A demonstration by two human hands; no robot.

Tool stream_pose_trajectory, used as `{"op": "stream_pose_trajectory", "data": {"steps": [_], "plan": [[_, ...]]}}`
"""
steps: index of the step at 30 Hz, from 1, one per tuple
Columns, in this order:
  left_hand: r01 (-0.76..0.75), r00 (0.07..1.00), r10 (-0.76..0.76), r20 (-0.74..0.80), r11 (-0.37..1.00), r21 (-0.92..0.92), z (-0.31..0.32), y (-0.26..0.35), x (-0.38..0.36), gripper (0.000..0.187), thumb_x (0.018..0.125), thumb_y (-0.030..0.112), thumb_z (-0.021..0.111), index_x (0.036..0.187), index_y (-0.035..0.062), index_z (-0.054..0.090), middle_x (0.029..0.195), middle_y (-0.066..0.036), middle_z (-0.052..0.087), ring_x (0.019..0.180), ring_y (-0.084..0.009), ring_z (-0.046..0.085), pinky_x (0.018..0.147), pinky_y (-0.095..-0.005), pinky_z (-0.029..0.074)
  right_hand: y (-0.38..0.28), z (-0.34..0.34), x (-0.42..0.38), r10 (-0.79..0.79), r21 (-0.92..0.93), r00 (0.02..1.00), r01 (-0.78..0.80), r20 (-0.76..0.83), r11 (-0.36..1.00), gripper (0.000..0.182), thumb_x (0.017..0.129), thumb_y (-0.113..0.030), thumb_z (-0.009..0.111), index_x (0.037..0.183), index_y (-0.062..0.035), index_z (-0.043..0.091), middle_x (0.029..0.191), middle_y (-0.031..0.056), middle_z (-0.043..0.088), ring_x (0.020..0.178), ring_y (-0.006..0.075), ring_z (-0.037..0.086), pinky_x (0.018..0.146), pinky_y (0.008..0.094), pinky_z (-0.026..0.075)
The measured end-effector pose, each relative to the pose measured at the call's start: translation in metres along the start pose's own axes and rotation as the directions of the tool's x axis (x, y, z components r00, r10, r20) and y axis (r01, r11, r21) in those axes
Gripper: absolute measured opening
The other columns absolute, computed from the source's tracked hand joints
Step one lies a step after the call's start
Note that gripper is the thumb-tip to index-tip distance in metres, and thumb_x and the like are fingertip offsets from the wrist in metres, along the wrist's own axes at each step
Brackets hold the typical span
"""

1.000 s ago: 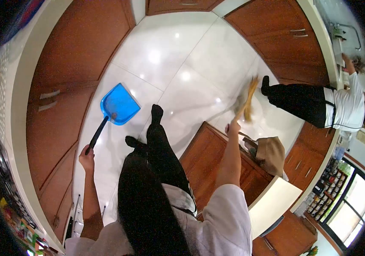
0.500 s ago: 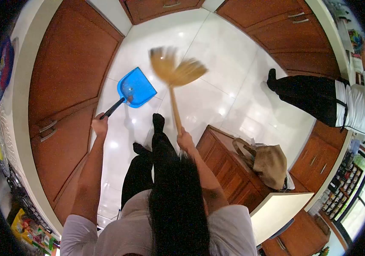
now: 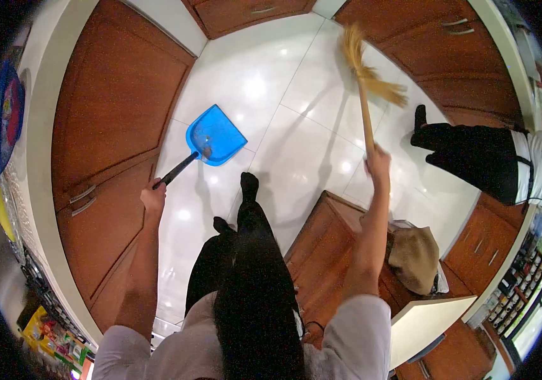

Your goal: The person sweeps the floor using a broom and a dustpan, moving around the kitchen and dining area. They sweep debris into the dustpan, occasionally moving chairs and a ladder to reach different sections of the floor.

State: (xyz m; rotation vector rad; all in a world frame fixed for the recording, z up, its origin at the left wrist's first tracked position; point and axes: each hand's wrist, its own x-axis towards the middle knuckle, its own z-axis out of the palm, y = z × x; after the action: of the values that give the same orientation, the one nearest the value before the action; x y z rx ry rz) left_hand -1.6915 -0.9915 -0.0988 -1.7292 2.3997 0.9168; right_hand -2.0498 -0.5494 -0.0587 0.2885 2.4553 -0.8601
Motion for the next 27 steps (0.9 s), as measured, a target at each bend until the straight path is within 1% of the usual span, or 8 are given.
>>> {"op": "stream_pose_trajectory", "data": {"steps": [3,7,9,12,14,16,22,27], "plan": [[0.061,0.998,-0.061,0.005,0.997,-0.056,-0.002,-0.008,-0.007,0.025,0.067,0.010,0.060,0.089,-0.0004,0.062,0.071,-0.018,0.061,0.062,-0.0226,0.060,0.058,-0.0302,0.047,0.015,0.092,0.112,0.087,0.356,0.996,-0.087,0.016,0.931,0.029,0.081,-0.034,0.045,0.077,-0.0068,0.054,0.045,0.0047,0.044,0.032,0.0124,0.041,0.026,0.0271,0.031],[0.075,0.997,-0.076,-0.008,0.995,-0.068,0.004,-0.016,-0.009,0.026,0.066,0.010,0.061,0.089,0.0001,0.062,0.074,-0.018,0.061,0.064,-0.0242,0.061,0.060,-0.0308,0.048,0.009,0.188,0.074,-0.018,-0.458,0.969,0.133,0.246,0.879,0.031,0.081,-0.027,0.036,0.081,-0.0002,0.053,0.071,0.0195,0.058,0.061,0.0320,0.059,0.057,0.0405,0.049],[0.073,0.997,-0.073,-0.005,0.996,-0.042,0.012,-0.016,-0.007,0.026,0.065,0.010,0.061,0.089,0.0006,0.062,0.074,-0.019,0.061,0.066,-0.0253,0.061,0.062,-0.0315,0.048,0.011,0.200,-0.022,-0.064,-0.604,0.978,0.175,0.201,0.778,0.034,0.078,-0.022,0.040,0.107,-0.0062,0.047,0.084,0.0168,0.059,0.078,0.0336,0.058,0.069,0.0433,0.047],[0.019,0.999,-0.017,-0.051,0.999,0.047,0.013,0.000,-0.006,0.026,0.065,0.012,0.061,0.089,0.0020,0.062,0.077,-0.018,0.061,0.072,-0.0288,0.061,0.067,-0.0337,0.048,-0.006,0.164,-0.143,0.109,-0.620,0.906,0.188,0.409,0.762,0.034,0.075,-0.021,0.047,0.104,-0.0036,0.053,0.079,0.0187,0.059,0.079,0.0331,0.058,0.070,0.0440,0.046],[-0.028,0.998,0.030,-0.055,0.999,0.045,0.018,-0.005,0.001,0.027,0.064,0.014,0.061,0.088,0.0022,0.062,0.077,-0.018,0.061,0.073,-0.0296,0.060,0.068,-0.0343,0.047,0.044,0.131,-0.174,-0.051,-0.173,0.831,0.175,0.555,0.969,0.040,0.076,-0.019,0.053,0.112,-0.0009,0.049,0.062,0.0117,0.057,0.060,0.0222,0.058,0.053,0.0350,0.046],[-0.018,1.000,0.020,-0.019,0.998,0.060,0.012,-0.002,0.005,0.027,0.064,0.014,0.061,0.088,0.0023,0.062,0.077,-0.018,0.061,0.073,-0.0298,0.060,0.068,-0.0347,0.047,0.019,0.067,-0.222,0.239,0.101,0.775,-0.362,0.585,0.927,0.044,0.079,-0.015,0.053,0.120,-0.0018,0.042,0.052,0.0033,0.048,0.043,0.0102,0.046,0.038,0.0248,0.034],[-0.088,0.991,0.084,0.103,0.996,0.029,-0.006,-0.060,0.021,0.025,0.065,0.015,0.062,0.088,0.0058,0.063,0.075,-0.017,0.061,0.070,-0.0272,0.061,0.066,-0.0332,0.048,0.029,-0.027,-0.365,0.409,0.241,0.853,-0.492,0.324,0.836,0.041,0.083,-0.014,0.048,0.121,-0.0031,0.041,0.057,-0.0020,0.043,0.043,0.0048,0.036,0.033,0.0185,0.025],[-0.212,0.961,0.202,0.190,0.977,0.034,-0.036,-0.065,0.017,0.023,0.068,0.015,0.061,0.089,0.0072,0.063,0.073,-0.018,0.060,0.070,-0.0276,0.061,0.064,-0.0348,0.048,0.083,0.057,-0.374,0.524,0.463,0.843,-0.516,0.125,0.721,0.039,0.084,-0.016,0.044,0.122,-0.0071,0.041,0.057,-0.0009,0.043,0.042,0.0061,0.038,0.033,0.0194,0.028]]}}
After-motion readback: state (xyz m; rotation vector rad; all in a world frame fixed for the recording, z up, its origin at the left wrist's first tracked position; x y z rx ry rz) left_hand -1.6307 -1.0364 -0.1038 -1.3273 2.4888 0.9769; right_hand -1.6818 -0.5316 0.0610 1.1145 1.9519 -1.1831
